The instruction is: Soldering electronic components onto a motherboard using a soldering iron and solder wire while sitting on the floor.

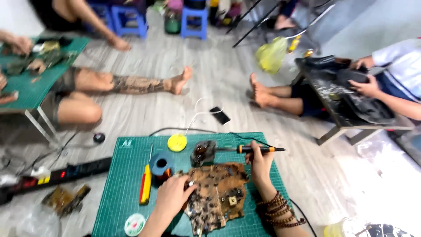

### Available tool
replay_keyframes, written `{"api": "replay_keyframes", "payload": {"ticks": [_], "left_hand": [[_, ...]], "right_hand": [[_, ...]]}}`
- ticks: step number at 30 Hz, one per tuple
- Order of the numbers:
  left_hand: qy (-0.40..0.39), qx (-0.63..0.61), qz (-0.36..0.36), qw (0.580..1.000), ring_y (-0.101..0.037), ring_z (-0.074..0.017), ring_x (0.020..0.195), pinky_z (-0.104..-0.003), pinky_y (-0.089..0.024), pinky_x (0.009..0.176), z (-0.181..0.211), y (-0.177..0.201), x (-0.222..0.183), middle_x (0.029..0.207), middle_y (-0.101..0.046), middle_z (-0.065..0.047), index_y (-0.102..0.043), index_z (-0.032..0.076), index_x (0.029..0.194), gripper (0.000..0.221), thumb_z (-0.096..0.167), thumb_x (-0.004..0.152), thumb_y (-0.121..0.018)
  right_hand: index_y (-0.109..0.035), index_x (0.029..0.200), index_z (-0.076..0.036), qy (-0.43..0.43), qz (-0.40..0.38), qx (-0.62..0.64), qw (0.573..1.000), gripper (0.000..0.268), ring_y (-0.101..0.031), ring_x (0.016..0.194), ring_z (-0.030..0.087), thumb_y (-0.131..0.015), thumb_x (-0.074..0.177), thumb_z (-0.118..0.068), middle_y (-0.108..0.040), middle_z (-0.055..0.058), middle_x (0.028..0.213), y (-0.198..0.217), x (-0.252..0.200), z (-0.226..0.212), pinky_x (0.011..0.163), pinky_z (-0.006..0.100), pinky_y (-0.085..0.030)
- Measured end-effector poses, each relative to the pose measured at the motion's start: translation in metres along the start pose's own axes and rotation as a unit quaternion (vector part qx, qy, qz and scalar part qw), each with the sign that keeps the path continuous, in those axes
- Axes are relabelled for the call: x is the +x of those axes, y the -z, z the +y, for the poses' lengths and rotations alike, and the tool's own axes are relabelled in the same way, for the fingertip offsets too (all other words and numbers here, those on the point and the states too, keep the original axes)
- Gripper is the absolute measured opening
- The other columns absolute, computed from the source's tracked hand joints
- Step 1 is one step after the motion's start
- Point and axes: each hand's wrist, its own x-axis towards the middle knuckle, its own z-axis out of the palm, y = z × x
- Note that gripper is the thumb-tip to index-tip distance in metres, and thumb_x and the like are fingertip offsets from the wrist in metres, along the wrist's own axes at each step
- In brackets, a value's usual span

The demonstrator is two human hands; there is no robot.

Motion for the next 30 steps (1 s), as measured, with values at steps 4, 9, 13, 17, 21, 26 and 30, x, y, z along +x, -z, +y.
{"api": "replay_keyframes", "payload": {"ticks": [4,9,13,17,21,26,30], "left_hand": [[0.042,0.034,-0.052,0.997,-0.069,-0.0223,0.074,-0.033,-0.057,0.069,-0.008,-0.012,-0.007,0.089,-0.068,-0.006,-0.069,0.013,0.103,0.037,0.047,0.087,-0.068],[0.027,0.047,-0.062,0.997,-0.072,-0.0214,0.073,-0.032,-0.060,0.069,-0.001,0.000,0.003,0.092,-0.073,-0.004,-0.069,0.013,0.103,0.033,0.044,0.089,-0.067],[0.079,0.103,-0.148,0.980,-0.069,-0.0213,0.090,-0.034,-0.056,0.080,-0.017,-0.019,0.014,0.101,-0.067,-0.002,-0.067,0.024,0.107,0.032,0.050,0.090,-0.062],[0.085,0.092,-0.146,0.981,-0.070,-0.0231,0.088,-0.037,-0.056,0.078,-0.011,-0.014,0.011,0.099,-0.070,-0.003,-0.068,0.019,0.101,0.030,0.045,0.087,-0.062],[0.043,0.074,-0.027,0.996,-0.067,-0.0303,0.081,-0.042,-0.055,0.072,-0.017,-0.031,0.005,0.091,-0.063,-0.003,-0.065,0.022,0.105,0.036,0.048,0.081,-0.064],[-0.063,0.055,0.152,0.985,-0.062,-0.0369,0.057,-0.047,-0.050,0.051,-0.009,-0.029,-0.009,0.079,-0.063,-0.012,-0.065,0.009,0.085,0.025,0.034,0.080,-0.067],[-0.042,0.096,0.146,0.984,-0.059,-0.0384,0.049,-0.048,-0.049,0.046,-0.009,-0.038,-0.013,0.066,-0.062,-0.018,-0.065,0.000,0.086,0.026,0.024,0.078,-0.063]], "right_hand": [[-0.058,0.073,0.001,-0.019,0.042,-0.057,0.997,0.027,-0.043,0.039,0.011,-0.059,0.094,-0.016,-0.058,0.009,0.060,0.009,-0.006,-0.001,0.035,0.024,-0.034],[-0.067,0.067,0.005,-0.042,0.041,-0.104,0.993,0.036,-0.039,0.036,0.012,-0.060,0.093,-0.020,-0.048,0.005,0.046,0.012,-0.004,0.005,0.036,0.025,-0.029],[-0.066,0.069,0.006,-0.071,0.024,-0.111,0.991,0.032,-0.037,0.037,0.012,-0.063,0.091,-0.018,-0.048,0.006,0.047,0.012,-0.009,0.002,0.036,0.025,-0.027],[-0.066,0.071,0.006,-0.093,0.026,-0.154,0.983,0.033,-0.040,0.039,0.014,-0.065,0.091,-0.020,-0.051,0.008,0.051,0.005,-0.015,-0.011,0.037,0.026,-0.030],[-0.066,0.070,0.006,-0.083,0.033,-0.163,0.983,0.034,-0.043,0.041,0.016,-0.067,0.087,-0.024,-0.050,0.008,0.051,0.031,0.007,0.021,0.038,0.027,-0.034],[-0.063,0.078,0.000,-0.044,0.023,-0.234,0.971,0.030,-0.048,0.053,0.015,-0.065,0.092,-0.026,-0.058,0.008,0.068,0.030,-0.002,0.018,0.049,0.025,-0.040],[-0.063,0.100,-0.003,-0.034,-0.009,-0.215,0.976,0.026,-0.050,0.062,0.011,-0.061,0.103,-0.028,-0.060,0.005,0.082,0.068,0.005,0.063,0.054,0.023,-0.039]]}}
